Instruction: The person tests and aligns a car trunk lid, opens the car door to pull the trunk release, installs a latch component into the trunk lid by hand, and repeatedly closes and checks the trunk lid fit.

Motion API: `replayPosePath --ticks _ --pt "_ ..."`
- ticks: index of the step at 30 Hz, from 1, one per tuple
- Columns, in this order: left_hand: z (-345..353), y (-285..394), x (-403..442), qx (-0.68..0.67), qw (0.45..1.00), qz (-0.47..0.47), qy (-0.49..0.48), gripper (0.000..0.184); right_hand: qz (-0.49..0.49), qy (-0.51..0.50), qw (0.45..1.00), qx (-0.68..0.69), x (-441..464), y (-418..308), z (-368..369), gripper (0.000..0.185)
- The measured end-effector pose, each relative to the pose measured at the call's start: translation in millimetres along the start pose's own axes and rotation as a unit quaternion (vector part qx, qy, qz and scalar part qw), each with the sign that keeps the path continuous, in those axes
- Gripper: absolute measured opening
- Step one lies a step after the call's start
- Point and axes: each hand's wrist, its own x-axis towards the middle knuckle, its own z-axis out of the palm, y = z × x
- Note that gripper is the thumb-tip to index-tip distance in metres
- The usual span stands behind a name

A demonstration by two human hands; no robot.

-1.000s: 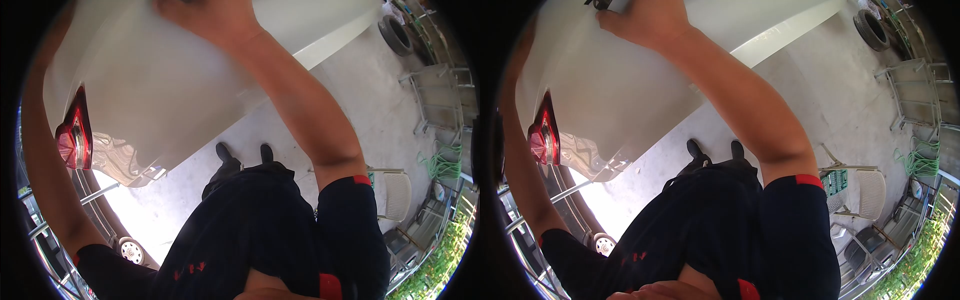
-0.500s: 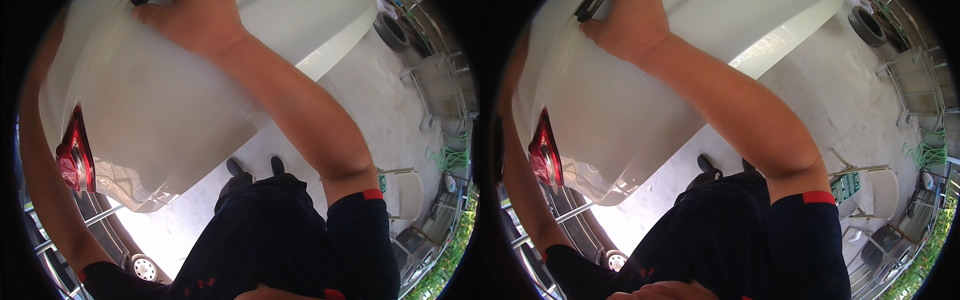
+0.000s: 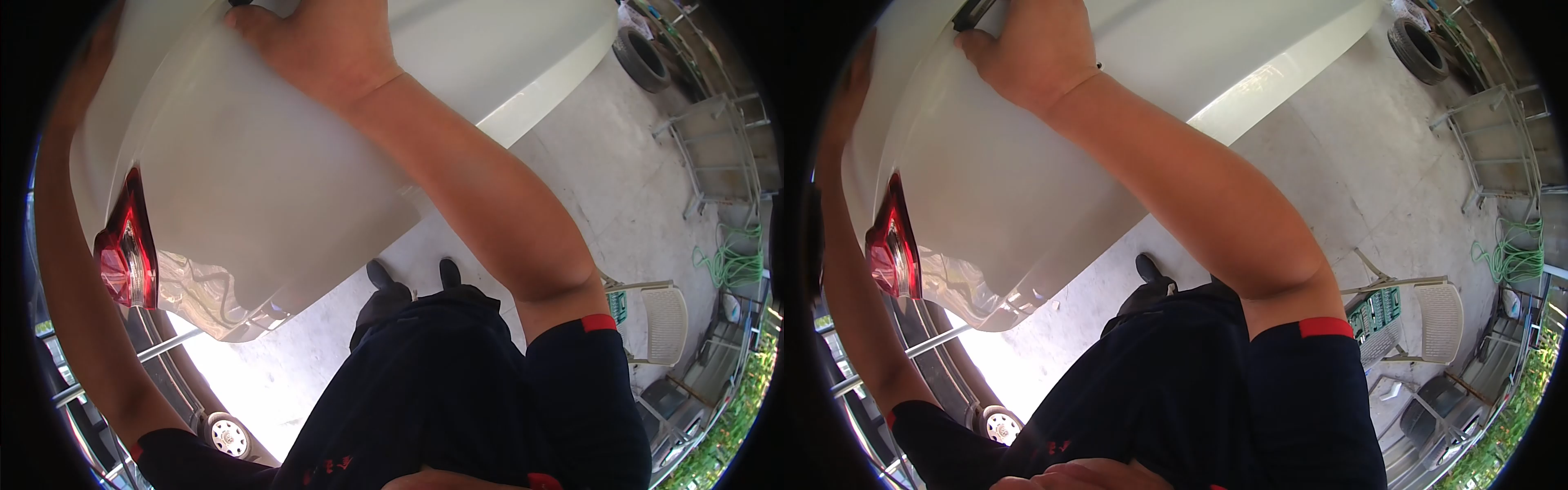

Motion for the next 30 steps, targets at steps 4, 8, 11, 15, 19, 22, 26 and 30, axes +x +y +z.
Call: replayPosePath --ticks 4,8,11,15,19,22,26,30 --pt "2.8 -9.5 -0.7 0.006 1.0 -0.007 -0.015 0.067 0.032 -0.006 0.999 -0.011 1.3 -1.8 0.7 0.052" --pt "7.5 -22.3 2.0 -0.013 0.999 -0.037 -0.032 0.067 0.056 -0.018 0.998 -0.018 2.7 -5.1 -0.8 0.051" --pt "7.7 -20.5 -1.0 -0.005 0.998 -0.048 -0.027 0.067 0.053 -0.014 0.998 -0.006 2.4 -2.8 1.0 0.052" --pt "7.1 -12.9 -1.8 -0.011 0.996 -0.08 -0.037 0.065 0.049 -0.014 0.997 -0.059 -3.7 -4.9 2.8 0.057" --pt "0.6 -5.3 -2.6 -0.019 0.998 -0.066 -0.011 0.061 0.059 -0.012 0.998 -0.019 0.9 -8.6 6.5 0.062" --pt "-3.1 -13.0 1.0 -0.004 0.998 -0.056 -0.029 0.058 0.085 -0.022 0.996 -0.006 5.0 -11.2 11.5 0.064" --pt "4.1 -21.5 -6.3 -0.029 0.998 -0.056 0.007 0.058 0.127 -0.041 0.991 -0.012 0.4 -21.9 4.8 0.067" --pt "8.3 -25.1 -12.3 -0.061 0.996 -0.059 0.008 0.059 0.099 -0.028 0.993 -0.059 -7.0 -14.3 12.9 0.07"
